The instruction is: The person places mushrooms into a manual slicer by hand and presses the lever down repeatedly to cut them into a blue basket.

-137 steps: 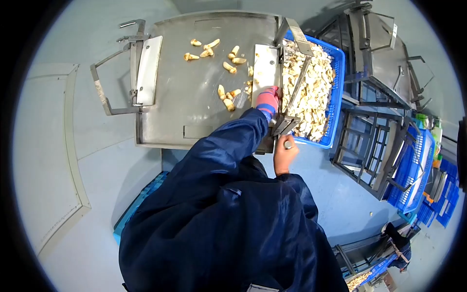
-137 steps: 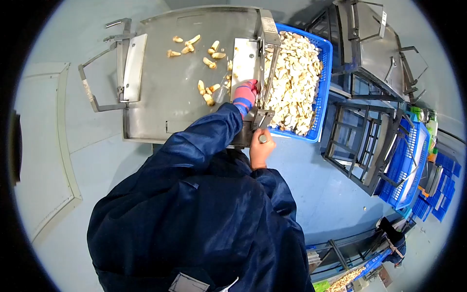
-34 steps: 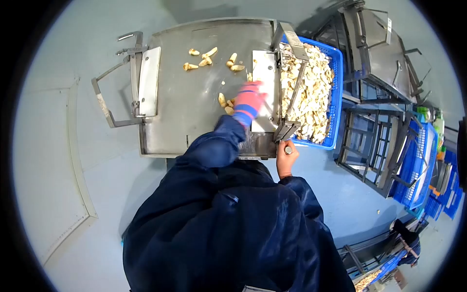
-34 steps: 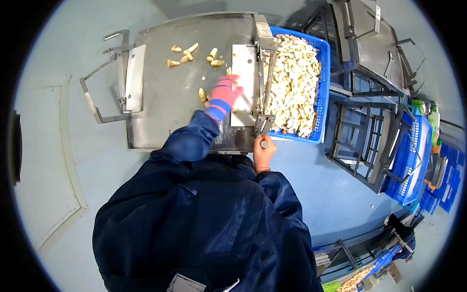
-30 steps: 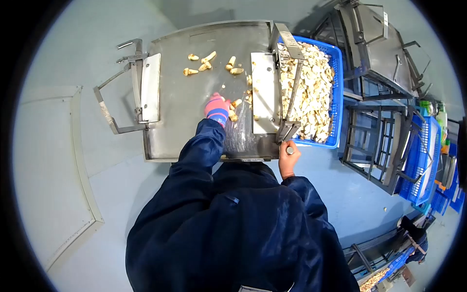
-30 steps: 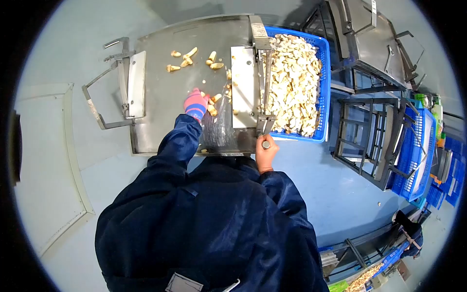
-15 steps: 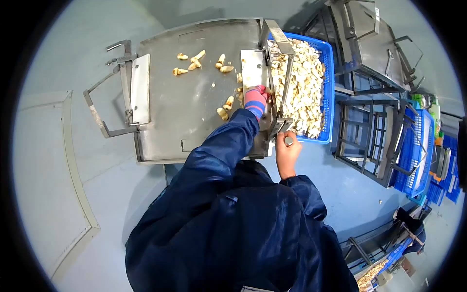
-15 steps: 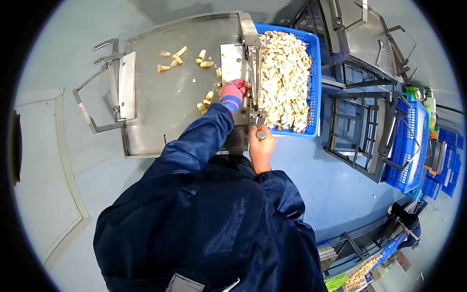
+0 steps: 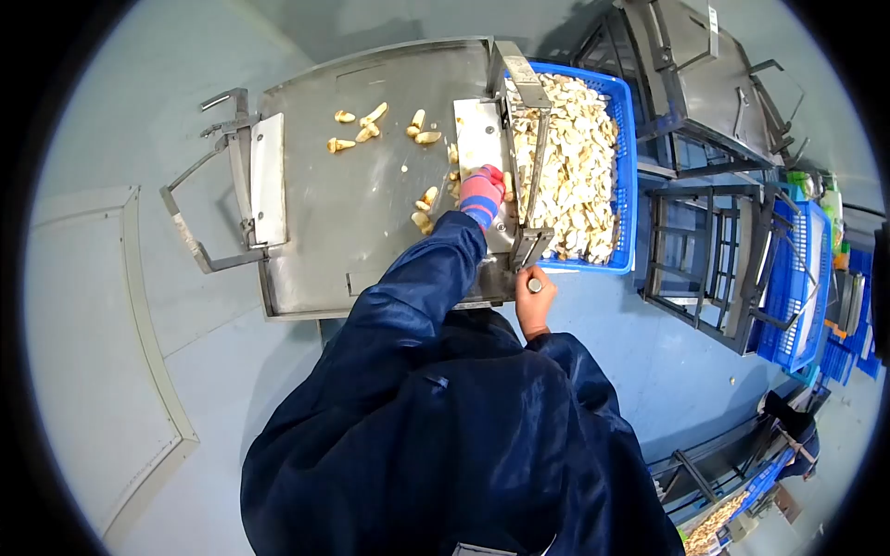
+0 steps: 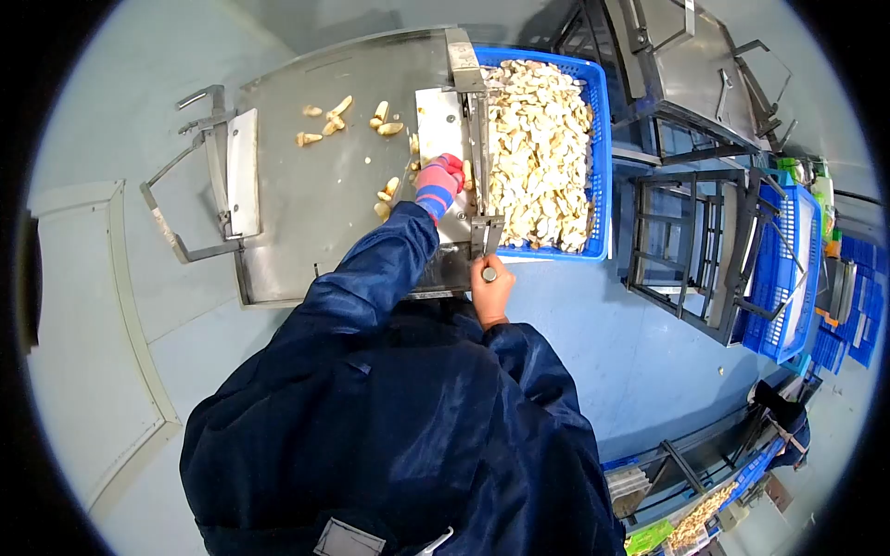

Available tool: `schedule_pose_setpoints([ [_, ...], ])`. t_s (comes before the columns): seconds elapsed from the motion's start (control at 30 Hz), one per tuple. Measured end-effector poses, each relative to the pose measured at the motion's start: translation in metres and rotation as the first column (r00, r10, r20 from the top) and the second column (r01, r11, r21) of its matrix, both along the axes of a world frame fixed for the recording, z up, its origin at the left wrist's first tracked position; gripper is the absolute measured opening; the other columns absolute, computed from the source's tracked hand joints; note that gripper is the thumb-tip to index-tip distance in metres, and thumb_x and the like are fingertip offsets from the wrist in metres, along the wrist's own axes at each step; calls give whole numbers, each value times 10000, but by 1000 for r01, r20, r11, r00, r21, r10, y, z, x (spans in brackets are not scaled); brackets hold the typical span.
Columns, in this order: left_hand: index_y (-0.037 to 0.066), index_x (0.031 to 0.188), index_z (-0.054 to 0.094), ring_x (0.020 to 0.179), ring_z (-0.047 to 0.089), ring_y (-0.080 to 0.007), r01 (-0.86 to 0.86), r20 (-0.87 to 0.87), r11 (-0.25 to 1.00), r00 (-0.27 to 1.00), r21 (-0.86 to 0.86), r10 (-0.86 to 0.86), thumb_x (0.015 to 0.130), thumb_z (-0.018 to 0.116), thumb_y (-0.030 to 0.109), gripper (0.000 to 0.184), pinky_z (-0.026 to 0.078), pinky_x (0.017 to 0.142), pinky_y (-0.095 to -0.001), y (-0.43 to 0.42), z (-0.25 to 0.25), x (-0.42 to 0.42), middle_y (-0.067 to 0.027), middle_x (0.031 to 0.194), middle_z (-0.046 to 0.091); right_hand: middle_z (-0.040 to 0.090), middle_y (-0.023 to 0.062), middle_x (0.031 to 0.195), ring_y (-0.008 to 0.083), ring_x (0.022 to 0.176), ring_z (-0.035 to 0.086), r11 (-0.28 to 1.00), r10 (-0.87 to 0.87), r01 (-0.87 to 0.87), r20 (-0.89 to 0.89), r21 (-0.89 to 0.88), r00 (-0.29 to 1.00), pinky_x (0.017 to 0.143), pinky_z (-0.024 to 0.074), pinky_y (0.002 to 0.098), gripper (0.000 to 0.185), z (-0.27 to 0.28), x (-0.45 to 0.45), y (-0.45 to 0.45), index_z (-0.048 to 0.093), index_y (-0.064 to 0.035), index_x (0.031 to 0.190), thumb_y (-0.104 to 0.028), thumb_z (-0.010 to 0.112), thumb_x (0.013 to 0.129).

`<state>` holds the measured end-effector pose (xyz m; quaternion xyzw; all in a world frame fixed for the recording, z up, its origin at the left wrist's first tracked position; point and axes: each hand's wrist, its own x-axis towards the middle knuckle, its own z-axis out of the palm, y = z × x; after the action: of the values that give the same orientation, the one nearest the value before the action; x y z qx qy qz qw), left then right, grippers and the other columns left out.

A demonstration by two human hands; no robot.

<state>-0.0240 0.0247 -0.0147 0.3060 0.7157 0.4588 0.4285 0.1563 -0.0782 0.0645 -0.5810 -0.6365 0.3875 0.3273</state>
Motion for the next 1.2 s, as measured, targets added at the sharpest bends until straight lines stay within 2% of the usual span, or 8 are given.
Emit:
schedule_pose_setpoints([
  [0.3,20,941,594,618,583,-151,10,-156,1000,988,17,-8,741,609,26,201,472,580,-277,-7,-6,6,-69,737,639,486,174,514,298,434,494,999,-42,42,13,15,999,449,384,357,196,43,-10,7,512,-15,628,-108,614,766],
  [0.43,8,990,562,627,583,-156,23,-37,999,999,26,-22,734,578,-50,263,479,572,-281,-3,-17,5,-92,781,631,459,144,482,193,398,426,991,-34,38,-33,130,999,430,372,335,214,39,-12,9,508,-24,618,-120,629,767],
  [0.5,11,971,552,627,585,-166,-88,366,996,927,9,78,740,555,-82,249,488,545,-281,0,-14,7,-102,789,619,462,146,483,184,398,441,998,-20,19,11,62,1000,427,372,335,215,17,-8,2,506,-23,618,-116,631,767],
  [0.63,6,970,547,641,586,-159,-12,153,994,988,107,-4,754,524,-98,241,493,559,-277,-4,-15,6,-96,797,616,435,144,490,157,435,419,996,-82,81,-1,-25,997,443,371,320,210,74,-21,15,501,-6,620,-99,617,769],
  [0.8,7,941,583,676,592,-201,-67,403,997,912,-40,77,739,569,-21,204,484,649,-297,0,0,8,-98,763,620,454,129,474,180,402,433,998,-17,17,2,64,1000,436,377,339,199,10,-6,1,514,-15,631,-98,634,766],
  [0.9,21,940,582,683,593,-202,-8,44,1000,999,1,8,738,583,-5,204,482,649,-307,-1,-17,8,-101,763,619,445,139,480,197,402,423,989,-55,54,-3,139,999,438,373,340,205,41,-14,7,505,-16,621,-92,622,770],
  [1.03,26,984,565,638,583,-165,32,-59,999,998,-10,-33,759,545,-43,236,486,573,-279,1,-22,11,-70,780,619,455,160,492,235,399,442,988,-44,41,18,150,999,436,369,338,211,33,-11,6,500,-16,613,-94,622,766],
  [1.2,47,968,595,736,613,-243,-43,143,999,989,-1,42,737,593,42,231,481,690,-321,-7,-24,14,-123,820,642,445,155,488,214,402,411,997,-73,72,16,34,997,437,367,332,219,55,-17,10,490,-5,614,-92,619,768],
])
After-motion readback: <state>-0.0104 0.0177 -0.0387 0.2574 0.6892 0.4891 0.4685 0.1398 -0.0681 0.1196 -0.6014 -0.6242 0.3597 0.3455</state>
